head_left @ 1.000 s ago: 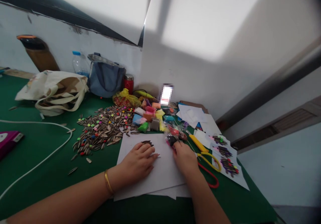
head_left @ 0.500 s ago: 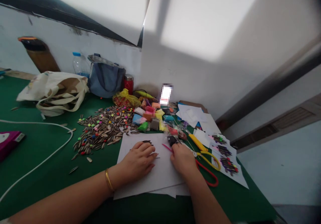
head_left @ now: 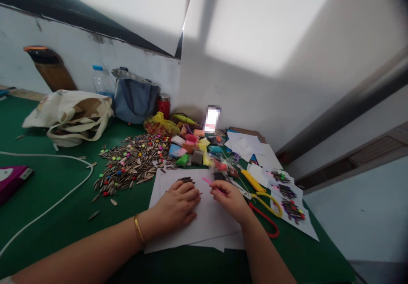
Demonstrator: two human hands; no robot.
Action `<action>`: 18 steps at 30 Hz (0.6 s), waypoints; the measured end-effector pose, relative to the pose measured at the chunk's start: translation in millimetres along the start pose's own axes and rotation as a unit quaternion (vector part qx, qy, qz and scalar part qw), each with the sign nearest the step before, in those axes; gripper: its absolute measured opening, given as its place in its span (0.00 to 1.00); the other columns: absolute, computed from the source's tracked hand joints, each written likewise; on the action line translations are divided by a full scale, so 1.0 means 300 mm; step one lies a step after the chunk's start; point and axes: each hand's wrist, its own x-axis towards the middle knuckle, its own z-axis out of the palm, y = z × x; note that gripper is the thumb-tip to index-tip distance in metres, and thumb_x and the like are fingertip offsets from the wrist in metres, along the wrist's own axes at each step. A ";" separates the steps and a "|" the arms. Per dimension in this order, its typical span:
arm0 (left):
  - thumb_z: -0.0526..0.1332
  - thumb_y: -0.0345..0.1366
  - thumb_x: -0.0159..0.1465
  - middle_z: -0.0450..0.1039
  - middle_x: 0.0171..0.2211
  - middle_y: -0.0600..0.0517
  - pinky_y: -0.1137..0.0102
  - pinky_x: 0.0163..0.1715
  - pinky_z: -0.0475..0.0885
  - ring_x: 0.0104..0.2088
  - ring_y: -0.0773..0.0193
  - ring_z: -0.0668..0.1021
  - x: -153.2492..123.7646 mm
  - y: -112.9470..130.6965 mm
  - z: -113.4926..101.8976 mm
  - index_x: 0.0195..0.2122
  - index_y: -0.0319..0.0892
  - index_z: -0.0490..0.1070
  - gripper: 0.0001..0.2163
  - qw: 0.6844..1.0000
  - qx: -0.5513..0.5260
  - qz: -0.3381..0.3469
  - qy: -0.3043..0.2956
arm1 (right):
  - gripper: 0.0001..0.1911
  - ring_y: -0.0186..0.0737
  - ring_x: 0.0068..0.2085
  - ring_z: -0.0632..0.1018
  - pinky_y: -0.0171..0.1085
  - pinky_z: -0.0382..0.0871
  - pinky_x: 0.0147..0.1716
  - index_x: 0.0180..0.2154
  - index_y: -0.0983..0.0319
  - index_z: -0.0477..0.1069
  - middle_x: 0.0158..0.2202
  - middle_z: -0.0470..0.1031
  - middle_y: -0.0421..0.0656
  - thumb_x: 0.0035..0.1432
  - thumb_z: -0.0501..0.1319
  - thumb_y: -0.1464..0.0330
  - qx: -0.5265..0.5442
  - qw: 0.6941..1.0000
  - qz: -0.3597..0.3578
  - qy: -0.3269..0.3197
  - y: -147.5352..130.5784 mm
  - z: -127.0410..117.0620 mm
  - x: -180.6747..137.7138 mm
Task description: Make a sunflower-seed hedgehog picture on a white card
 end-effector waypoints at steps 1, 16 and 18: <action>0.61 0.46 0.63 0.74 0.49 0.49 0.56 0.54 0.56 0.54 0.52 0.68 0.001 0.000 -0.003 0.54 0.46 0.70 0.19 1.000 -0.001 0.002 0.001 | 0.17 0.42 0.43 0.79 0.39 0.73 0.41 0.50 0.59 0.71 0.44 0.78 0.46 0.57 0.60 0.67 0.040 0.999 -0.002 -0.017 -0.002 0.000 -0.002; 0.61 0.46 0.63 0.75 0.49 0.49 0.56 0.56 0.55 0.55 0.52 0.69 0.000 -0.009 0.016 0.54 0.45 0.70 0.20 1.000 -0.011 0.005 -0.003 | 0.09 0.36 0.28 0.74 0.33 0.58 0.28 0.32 0.60 0.72 0.25 0.74 0.39 0.61 0.54 0.68 -0.338 0.938 -0.009 0.071 -0.042 0.019 0.002; 0.62 0.46 0.63 0.75 0.49 0.49 0.57 0.56 0.55 0.55 0.52 0.69 0.000 -0.009 0.017 0.54 0.46 0.70 0.20 1.000 -0.013 0.006 0.000 | 0.11 0.36 0.28 0.74 0.33 0.59 0.29 0.31 0.60 0.72 0.25 0.75 0.39 0.62 0.53 0.68 -0.319 0.946 -0.030 0.055 -0.049 0.019 -0.003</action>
